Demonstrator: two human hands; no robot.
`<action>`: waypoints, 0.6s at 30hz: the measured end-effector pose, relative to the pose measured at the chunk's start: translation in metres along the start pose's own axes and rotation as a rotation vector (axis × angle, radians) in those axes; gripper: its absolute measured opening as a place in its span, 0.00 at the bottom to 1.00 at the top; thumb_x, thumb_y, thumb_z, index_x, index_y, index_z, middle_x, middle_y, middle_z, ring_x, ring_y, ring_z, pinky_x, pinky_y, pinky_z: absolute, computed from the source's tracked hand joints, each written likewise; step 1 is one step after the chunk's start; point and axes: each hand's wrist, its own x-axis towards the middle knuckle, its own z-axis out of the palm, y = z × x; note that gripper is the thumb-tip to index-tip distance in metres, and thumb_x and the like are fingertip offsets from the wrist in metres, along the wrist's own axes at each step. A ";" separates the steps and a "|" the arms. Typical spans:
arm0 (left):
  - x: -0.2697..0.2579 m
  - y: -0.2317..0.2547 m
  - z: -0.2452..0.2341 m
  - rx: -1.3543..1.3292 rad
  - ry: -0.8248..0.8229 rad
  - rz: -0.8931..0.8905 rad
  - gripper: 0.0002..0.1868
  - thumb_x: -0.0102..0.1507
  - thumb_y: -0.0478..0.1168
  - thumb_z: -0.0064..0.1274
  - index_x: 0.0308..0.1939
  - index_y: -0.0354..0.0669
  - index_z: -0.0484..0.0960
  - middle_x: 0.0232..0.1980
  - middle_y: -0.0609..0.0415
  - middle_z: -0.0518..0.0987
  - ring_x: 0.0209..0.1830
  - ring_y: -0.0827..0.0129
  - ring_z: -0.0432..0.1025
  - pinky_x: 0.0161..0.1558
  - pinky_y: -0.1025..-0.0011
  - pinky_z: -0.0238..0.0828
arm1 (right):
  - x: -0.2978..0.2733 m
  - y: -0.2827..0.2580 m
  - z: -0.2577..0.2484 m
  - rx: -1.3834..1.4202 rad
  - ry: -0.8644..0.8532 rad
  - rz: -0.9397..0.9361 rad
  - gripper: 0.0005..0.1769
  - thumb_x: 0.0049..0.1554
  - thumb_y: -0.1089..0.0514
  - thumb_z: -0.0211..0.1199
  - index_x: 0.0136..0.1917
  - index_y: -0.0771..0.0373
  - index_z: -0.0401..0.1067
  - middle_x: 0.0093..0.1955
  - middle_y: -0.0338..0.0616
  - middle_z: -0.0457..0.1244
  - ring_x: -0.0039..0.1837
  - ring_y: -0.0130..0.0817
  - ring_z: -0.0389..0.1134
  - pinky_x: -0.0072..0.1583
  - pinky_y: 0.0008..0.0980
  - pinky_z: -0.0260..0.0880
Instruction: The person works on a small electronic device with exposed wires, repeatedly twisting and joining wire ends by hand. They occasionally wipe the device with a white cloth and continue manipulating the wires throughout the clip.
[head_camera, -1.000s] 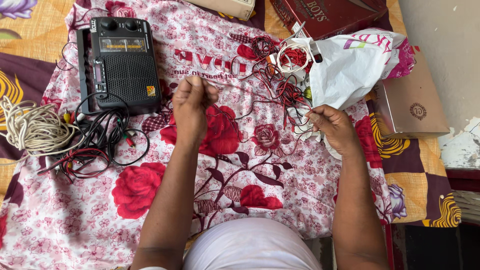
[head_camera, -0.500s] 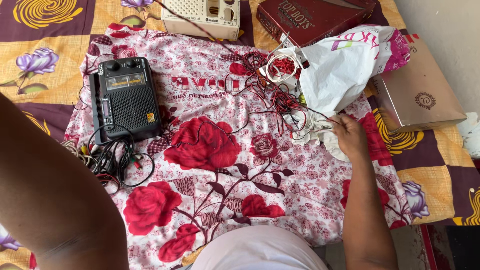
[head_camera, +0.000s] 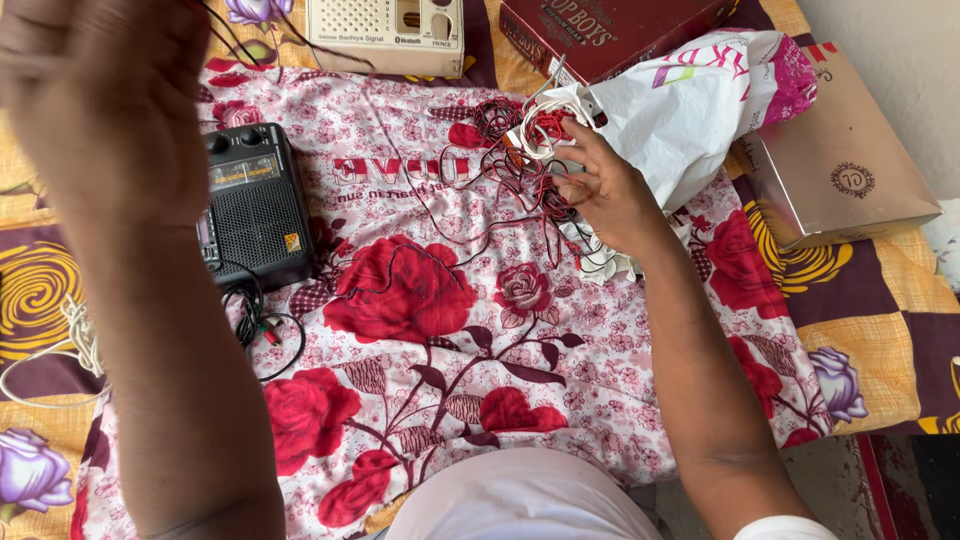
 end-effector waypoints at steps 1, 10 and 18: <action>-0.014 -0.017 -0.001 0.031 -0.013 -0.052 0.08 0.72 0.40 0.57 0.50 0.41 0.86 0.48 0.56 0.86 0.46 0.77 0.76 0.49 0.76 0.72 | -0.001 0.008 -0.001 -0.195 0.013 0.033 0.40 0.57 0.63 0.59 0.81 0.55 0.55 0.71 0.48 0.62 0.61 0.34 0.73 0.57 0.30 0.76; -0.158 -0.210 0.016 -0.201 -0.196 -0.636 0.05 0.67 0.36 0.58 0.44 0.42 0.88 0.38 0.54 0.86 0.35 0.76 0.76 0.40 0.76 0.73 | -0.108 0.108 -0.056 -0.668 0.384 0.182 0.33 0.52 0.59 0.73 0.68 0.67 0.69 0.66 0.59 0.66 0.66 0.52 0.68 0.64 0.46 0.68; -0.192 -0.230 0.047 -0.404 -0.208 -0.876 0.06 0.69 0.39 0.51 0.43 0.40 0.79 0.44 0.48 0.86 0.39 0.72 0.80 0.42 0.75 0.79 | -0.089 0.140 -0.048 -0.800 0.268 0.362 0.22 0.54 0.62 0.71 0.62 0.61 0.77 0.54 0.56 0.71 0.58 0.54 0.72 0.59 0.48 0.70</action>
